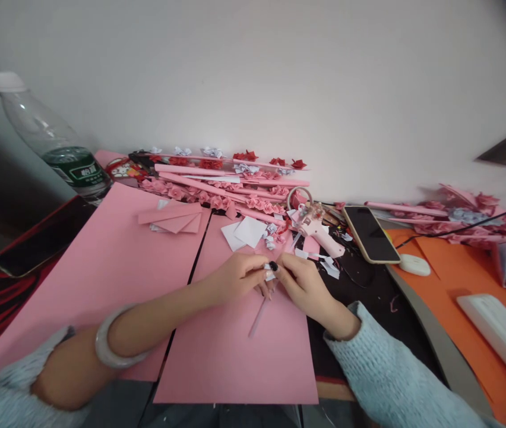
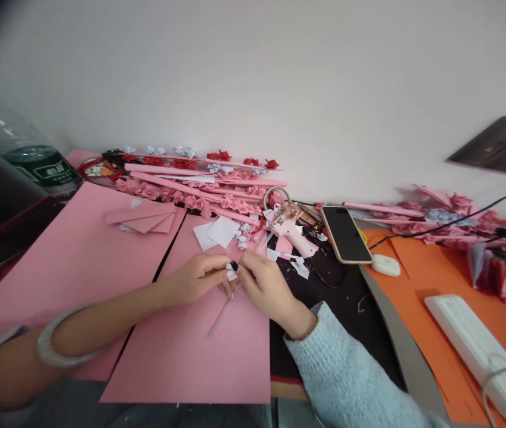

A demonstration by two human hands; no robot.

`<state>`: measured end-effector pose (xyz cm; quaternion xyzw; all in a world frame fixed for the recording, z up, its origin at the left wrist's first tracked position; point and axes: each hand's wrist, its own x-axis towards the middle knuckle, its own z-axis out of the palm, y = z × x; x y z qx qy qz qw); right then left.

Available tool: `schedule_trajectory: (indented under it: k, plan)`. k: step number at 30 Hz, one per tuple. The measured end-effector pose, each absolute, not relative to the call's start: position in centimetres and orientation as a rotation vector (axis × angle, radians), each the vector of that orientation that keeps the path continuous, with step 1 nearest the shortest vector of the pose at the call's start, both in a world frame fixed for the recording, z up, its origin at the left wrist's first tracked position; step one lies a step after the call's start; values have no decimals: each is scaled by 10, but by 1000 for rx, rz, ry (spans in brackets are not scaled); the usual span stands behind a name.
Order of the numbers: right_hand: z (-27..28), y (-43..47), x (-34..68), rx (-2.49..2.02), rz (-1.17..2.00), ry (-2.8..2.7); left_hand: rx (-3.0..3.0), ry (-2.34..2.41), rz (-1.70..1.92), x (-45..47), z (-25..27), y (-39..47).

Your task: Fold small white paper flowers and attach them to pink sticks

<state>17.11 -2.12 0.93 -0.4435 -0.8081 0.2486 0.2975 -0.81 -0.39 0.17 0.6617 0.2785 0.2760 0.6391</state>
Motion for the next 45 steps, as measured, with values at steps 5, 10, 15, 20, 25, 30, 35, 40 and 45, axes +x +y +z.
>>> schedule_trajectory:
  k: [5, 10, 15, 20, 25, 30, 35, 40, 45]
  plan:
    - [11, -23, 169, -1133, 675, -2118, 1349, 594, 587, -7, 2, -4]
    - [10, -25, 169, -1169, 679, -2044, 1279, 612, 593, -7, 2, -1]
    - [4, -23, 173, -1211, 622, -1983, 1273, 695, 730, -7, -5, 2]
    - [4, -21, 174, -1207, 606, -1995, 1414, 814, 829, -8, -3, 2]
    - [7, -21, 171, -1203, 688, -1964, 1637, 953, 1038, -10, 9, -2]
    - [8, -21, 171, -1161, 868, -1930, 1887, 783, 1123, -12, 12, -3]
    - [7, -21, 171, -1151, 915, -1893, 1966, 756, 1122, -13, 7, -1]
    - [6, -20, 171, -1148, 974, -1904, 1958, 754, 1150, -14, 5, 0]
    - [6, -18, 173, -1155, 1028, -1905, 1989, 750, 1168, -15, 5, -1]
